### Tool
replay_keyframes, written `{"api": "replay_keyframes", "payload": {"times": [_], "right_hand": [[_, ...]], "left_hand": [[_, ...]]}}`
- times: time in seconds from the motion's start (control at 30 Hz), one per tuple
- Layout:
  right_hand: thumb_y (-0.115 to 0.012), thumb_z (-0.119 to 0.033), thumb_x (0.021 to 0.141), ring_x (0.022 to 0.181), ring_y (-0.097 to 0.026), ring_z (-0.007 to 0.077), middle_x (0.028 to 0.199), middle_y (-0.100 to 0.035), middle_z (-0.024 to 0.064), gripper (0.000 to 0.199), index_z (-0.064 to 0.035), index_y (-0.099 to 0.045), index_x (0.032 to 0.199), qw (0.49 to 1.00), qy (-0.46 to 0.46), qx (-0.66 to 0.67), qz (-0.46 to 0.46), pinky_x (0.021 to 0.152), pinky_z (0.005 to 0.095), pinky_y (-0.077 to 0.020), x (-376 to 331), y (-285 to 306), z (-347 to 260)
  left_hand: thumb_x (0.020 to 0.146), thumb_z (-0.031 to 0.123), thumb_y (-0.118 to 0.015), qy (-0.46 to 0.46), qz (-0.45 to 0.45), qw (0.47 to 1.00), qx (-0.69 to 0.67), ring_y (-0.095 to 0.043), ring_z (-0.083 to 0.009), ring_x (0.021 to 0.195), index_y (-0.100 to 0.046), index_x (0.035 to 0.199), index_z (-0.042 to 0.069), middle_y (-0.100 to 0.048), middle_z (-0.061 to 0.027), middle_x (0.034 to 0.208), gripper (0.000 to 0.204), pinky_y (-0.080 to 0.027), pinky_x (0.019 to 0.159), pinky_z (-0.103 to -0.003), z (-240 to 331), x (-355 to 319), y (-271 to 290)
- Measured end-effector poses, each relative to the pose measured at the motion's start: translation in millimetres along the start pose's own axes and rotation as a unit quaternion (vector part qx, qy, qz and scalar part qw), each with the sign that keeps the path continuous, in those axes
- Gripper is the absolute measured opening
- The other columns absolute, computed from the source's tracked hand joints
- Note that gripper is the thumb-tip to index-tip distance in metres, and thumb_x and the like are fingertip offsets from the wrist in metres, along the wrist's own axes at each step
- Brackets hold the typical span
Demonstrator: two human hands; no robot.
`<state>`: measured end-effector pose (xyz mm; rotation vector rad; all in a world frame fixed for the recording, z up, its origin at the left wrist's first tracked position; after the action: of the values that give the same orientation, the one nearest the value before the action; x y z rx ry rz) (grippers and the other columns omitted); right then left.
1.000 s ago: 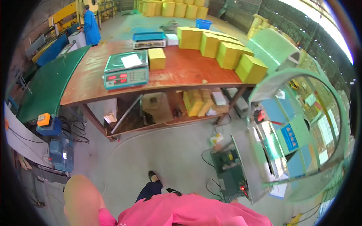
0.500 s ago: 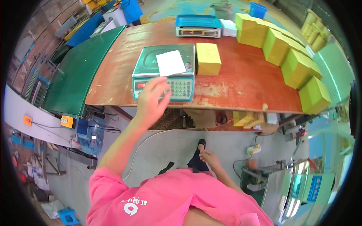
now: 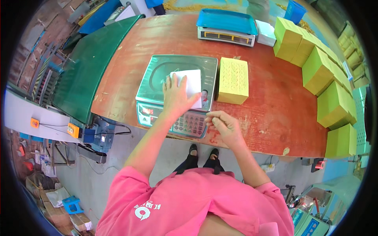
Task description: Measuring, labeling, and banding stacks of yellow paper in an industrial facility.
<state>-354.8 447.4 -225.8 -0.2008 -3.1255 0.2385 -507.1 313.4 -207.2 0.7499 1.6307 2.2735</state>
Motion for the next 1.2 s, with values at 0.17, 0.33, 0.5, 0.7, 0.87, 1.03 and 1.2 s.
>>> {"api": "replay_keyframes", "payload": {"times": [0.17, 0.33, 0.5, 0.7, 0.87, 1.03, 1.2], "right_hand": [[-0.049, -0.006, 0.097, 0.087, -0.064, 0.0127, 0.098, -0.067, 0.0081, 0.023, 0.0036, -0.062, 0.114, 0.997, -0.033, 0.031, 0.065, 0.079, 0.0268, -0.0525, 0.2, 13.5, 20.7], [-0.050, -0.006, 0.096, 0.082, -0.064, 0.0128, 0.092, -0.066, 0.0074, 0.023, 0.0037, -0.062, 0.114, 0.991, -0.054, 0.023, 0.121, 0.076, 0.0268, -0.0530, 0.0, 11.8, 39.2], [-0.051, -0.005, 0.095, 0.078, -0.063, 0.0117, 0.086, -0.066, 0.0062, 0.022, 0.0038, -0.062, 0.111, 0.991, -0.102, -0.014, 0.087, 0.070, 0.0269, -0.0517, 3.9, -19.3, 41.8], [-0.052, -0.004, 0.092, 0.070, -0.061, 0.0133, 0.081, -0.065, 0.0090, 0.014, 0.0032, -0.058, 0.103, 0.990, -0.064, -0.025, 0.121, 0.066, 0.0300, -0.0506, 9.1, -42.9, 17.9], [-0.053, 0.001, 0.087, 0.076, -0.064, 0.0225, 0.095, -0.064, 0.0163, 0.013, 0.0029, -0.057, 0.099, 0.975, 0.032, -0.168, 0.145, 0.070, 0.0329, -0.0516, 21.0, -42.8, -3.9], [-0.054, 0.006, 0.082, 0.088, -0.066, 0.0304, 0.116, -0.061, 0.0208, 0.015, 0.0025, -0.059, 0.096, 0.953, 0.133, -0.209, 0.172, 0.076, 0.0349, -0.0523, 36.7, -46.3, -22.6], [-0.052, 0.010, 0.081, 0.095, -0.066, 0.0297, 0.124, -0.060, 0.0197, 0.016, 0.0023, -0.060, 0.092, 0.955, 0.169, -0.185, 0.156, 0.079, 0.0346, -0.0526, 50.2, -48.5, -24.8]], "left_hand": [[0.080, 0.055, -0.068, -0.076, -0.007, 0.997, -0.014, -0.028, -0.0510, 0.136, -0.048, 0.136, 0.000, -0.032, -0.0326, 0.145, 0.082, -0.021, 0.111, -0.059, 11.9, -12.6, 11.7], [0.077, 0.048, -0.073, -0.148, -0.004, 0.989, -0.008, -0.034, -0.0449, 0.134, -0.052, 0.132, 0.000, -0.037, -0.0285, 0.144, 0.076, -0.027, 0.109, -0.054, 23.3, -18.2, 30.1], [0.072, 0.040, -0.077, -0.121, 0.005, 0.989, -0.090, -0.051, -0.0369, 0.112, -0.060, 0.115, 0.000, -0.054, -0.0187, 0.124, 0.061, -0.042, 0.093, -0.050, 33.7, -19.7, 34.4], [0.071, 0.038, -0.078, -0.118, 0.008, 0.989, -0.089, -0.055, -0.0330, 0.102, -0.061, 0.106, 0.000, -0.055, -0.0148, 0.111, 0.055, -0.049, 0.081, -0.043, 32.3, 0.9, 29.5], [0.075, 0.039, -0.076, -0.066, -0.039, 0.987, -0.140, -0.058, -0.0312, 0.093, -0.061, 0.099, 0.000, -0.055, -0.0147, 0.106, 0.048, -0.049, 0.076, -0.041, 22.1, 12.4, 27.9], [0.081, 0.041, -0.073, -0.008, -0.132, 0.969, -0.207, -0.059, -0.0231, 0.080, -0.060, 0.086, 0.001, -0.058, -0.0112, 0.090, 0.043, -0.047, 0.069, -0.036, 4.5, 28.1, 21.2], [0.086, 0.039, -0.071, 0.100, -0.211, 0.870, -0.435, -0.050, -0.0083, 0.068, -0.057, 0.078, 0.005, -0.056, 0.0000, 0.072, 0.037, -0.041, 0.060, -0.028, -11.6, 33.4, 6.4]]}}
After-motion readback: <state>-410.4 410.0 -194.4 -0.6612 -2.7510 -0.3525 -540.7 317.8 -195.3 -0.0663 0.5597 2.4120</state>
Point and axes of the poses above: each hand's wrist, its own x-axis towards the middle knuckle, its own y-axis out of the back of the hand, z = x × y, the point moved 6 cm from there along x, towards the middle knuckle
